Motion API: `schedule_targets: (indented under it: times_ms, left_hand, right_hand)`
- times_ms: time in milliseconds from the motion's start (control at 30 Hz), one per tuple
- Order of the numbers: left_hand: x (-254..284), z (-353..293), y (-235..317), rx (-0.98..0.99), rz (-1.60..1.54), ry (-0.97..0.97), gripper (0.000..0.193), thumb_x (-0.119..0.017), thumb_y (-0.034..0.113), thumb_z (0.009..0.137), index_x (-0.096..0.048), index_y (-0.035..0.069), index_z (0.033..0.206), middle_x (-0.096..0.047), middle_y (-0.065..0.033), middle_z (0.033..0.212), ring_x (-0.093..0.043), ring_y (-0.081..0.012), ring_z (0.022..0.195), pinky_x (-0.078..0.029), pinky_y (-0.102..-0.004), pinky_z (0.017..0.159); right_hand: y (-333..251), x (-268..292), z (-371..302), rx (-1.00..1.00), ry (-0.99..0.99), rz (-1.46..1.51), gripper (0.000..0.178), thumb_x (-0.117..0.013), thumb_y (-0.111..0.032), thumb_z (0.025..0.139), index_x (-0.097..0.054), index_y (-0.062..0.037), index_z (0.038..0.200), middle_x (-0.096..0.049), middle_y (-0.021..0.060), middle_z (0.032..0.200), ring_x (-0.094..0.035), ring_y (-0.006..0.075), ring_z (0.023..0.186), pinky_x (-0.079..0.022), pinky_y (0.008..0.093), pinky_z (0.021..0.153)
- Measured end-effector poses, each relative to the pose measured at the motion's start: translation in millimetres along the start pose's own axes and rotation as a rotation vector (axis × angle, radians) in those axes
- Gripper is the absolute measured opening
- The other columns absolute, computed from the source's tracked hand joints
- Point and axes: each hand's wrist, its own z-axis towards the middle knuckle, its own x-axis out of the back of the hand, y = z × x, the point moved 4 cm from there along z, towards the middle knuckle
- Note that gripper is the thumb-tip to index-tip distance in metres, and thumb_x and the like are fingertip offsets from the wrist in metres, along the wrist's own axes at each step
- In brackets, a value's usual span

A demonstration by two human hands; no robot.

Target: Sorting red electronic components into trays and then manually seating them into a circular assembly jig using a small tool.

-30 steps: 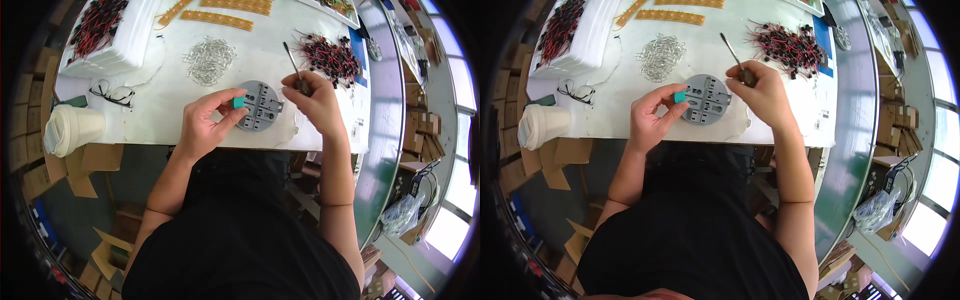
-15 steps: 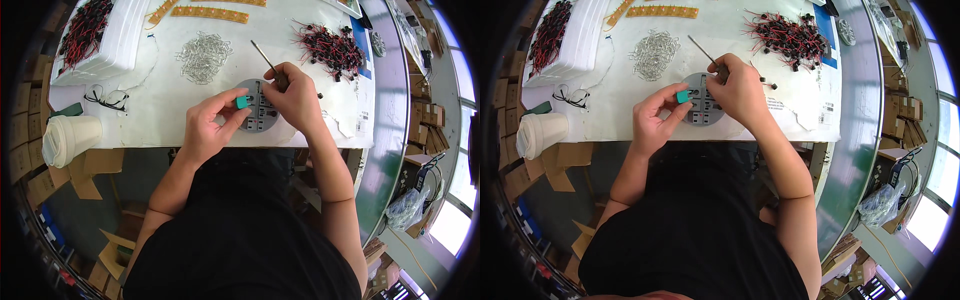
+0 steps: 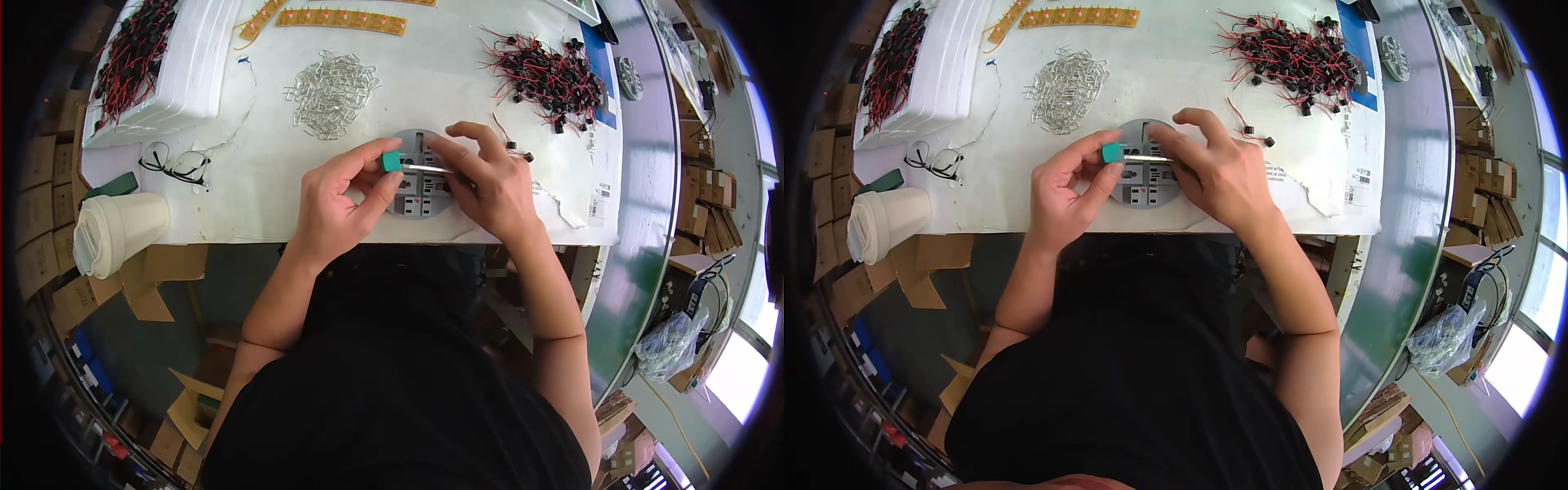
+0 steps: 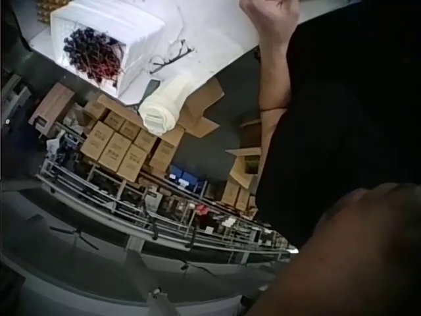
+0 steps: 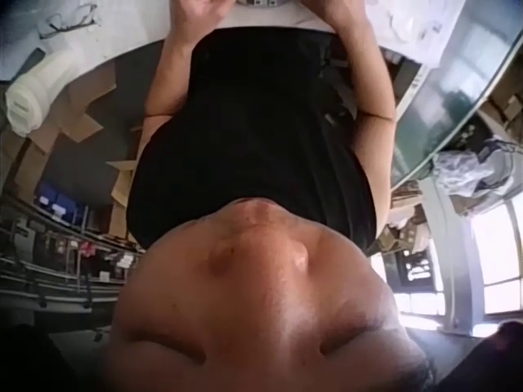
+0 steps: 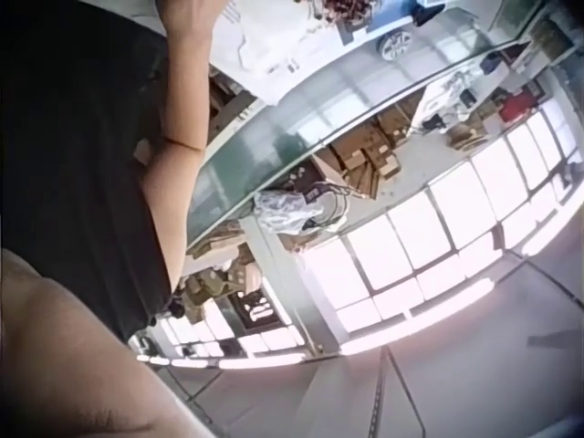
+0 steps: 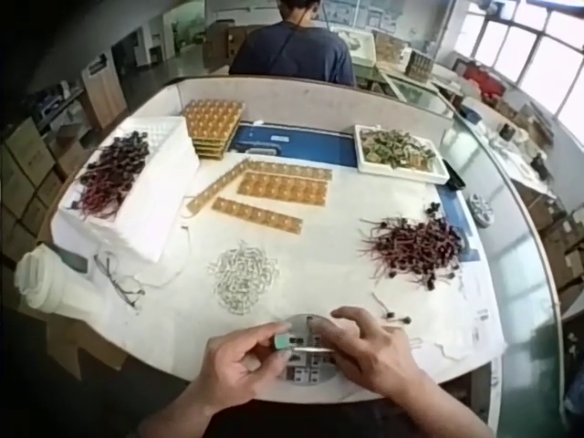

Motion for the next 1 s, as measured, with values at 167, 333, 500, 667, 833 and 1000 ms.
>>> schedule_targets:
  times_ms: [167, 333, 500, 667, 833, 1000]
  left_hand:
    - [1.2, 1.5, -4.6, 0.046, -0.013, -0.010, 0.034, -0.070, -0.004, 0.097, -0.068, -0.003, 0.131, -0.069, -0.0012, 0.093, -0.060, -0.0045, 0.082, -0.052, -0.0218, 0.074]
    - [1.9, 5.1, 0.0, 0.099, 0.029, -0.038, 0.035, -0.069, -0.004, 0.097, -0.068, -0.003, 0.132, -0.069, -0.0017, 0.093, -0.060, -0.0046, 0.083, -0.052, -0.0216, 0.074]
    - [-1.6, 16.6, 9.2, 0.095, 0.136, -0.105, 0.035, -0.069, -0.005, 0.096, -0.067, -0.004, 0.132, -0.070, -0.0021, 0.095, -0.061, -0.0051, 0.084, -0.052, -0.0217, 0.074]
    - [-2.9, 22.3, 5.4, 0.173, 0.079, -0.159, 0.035, -0.070, -0.006, 0.095, -0.067, -0.004, 0.130, -0.070, -0.0016, 0.096, -0.062, -0.0054, 0.084, -0.052, -0.0217, 0.074]
    - [0.0, 21.6, -6.1, 0.166, -0.017, -0.132, 0.029, -0.073, -0.001, 0.094, -0.071, -0.004, 0.124, -0.072, -0.0037, 0.090, -0.066, -0.0051, 0.077, -0.054, -0.0217, 0.069]
    - [2.5, 18.4, -5.1, 0.139, -0.053, -0.113, 0.029, -0.072, -0.001, 0.095, -0.070, -0.005, 0.124, -0.073, -0.0052, 0.093, -0.066, -0.0062, 0.078, -0.055, -0.0219, 0.070]
  right_hand:
    - [7.3, -12.1, -6.9, 0.046, 0.074, 0.093, 0.040, -0.077, 0.000, 0.079, -0.077, -0.0165, 0.116, -0.071, 0.0057, 0.113, -0.069, 0.0194, 0.066, -0.056, 0.0339, 0.056]
    - [12.1, -18.7, -11.2, 0.069, 0.138, 0.177, 0.041, -0.079, -0.002, 0.076, -0.076, -0.0142, 0.115, -0.070, 0.0060, 0.115, -0.071, 0.0193, 0.069, -0.057, 0.0341, 0.058]
    - [14.0, -11.8, -5.9, -0.017, 0.034, 0.220, 0.038, -0.079, -0.002, 0.076, -0.076, -0.0133, 0.112, -0.071, 0.0062, 0.115, -0.072, 0.0224, 0.076, -0.059, 0.0353, 0.064]
    - [27.1, -5.1, -0.6, 0.007, -0.008, 0.336, 0.036, -0.078, -0.001, 0.078, -0.074, -0.0143, 0.111, -0.071, 0.0064, 0.114, -0.073, 0.0280, 0.079, -0.060, 0.0376, 0.070]
    - [28.4, -6.7, 4.6, 0.027, -0.015, 0.318, 0.033, -0.077, -0.001, 0.078, -0.072, -0.0142, 0.108, -0.071, 0.0063, 0.112, -0.072, 0.0311, 0.078, -0.059, 0.0401, 0.069]
    - [29.6, 0.6, 14.7, 0.219, -0.121, 0.138, 0.026, -0.074, -0.004, 0.080, -0.072, -0.0137, 0.103, -0.070, 0.0064, 0.106, -0.071, 0.0319, 0.075, -0.057, 0.0414, 0.065]
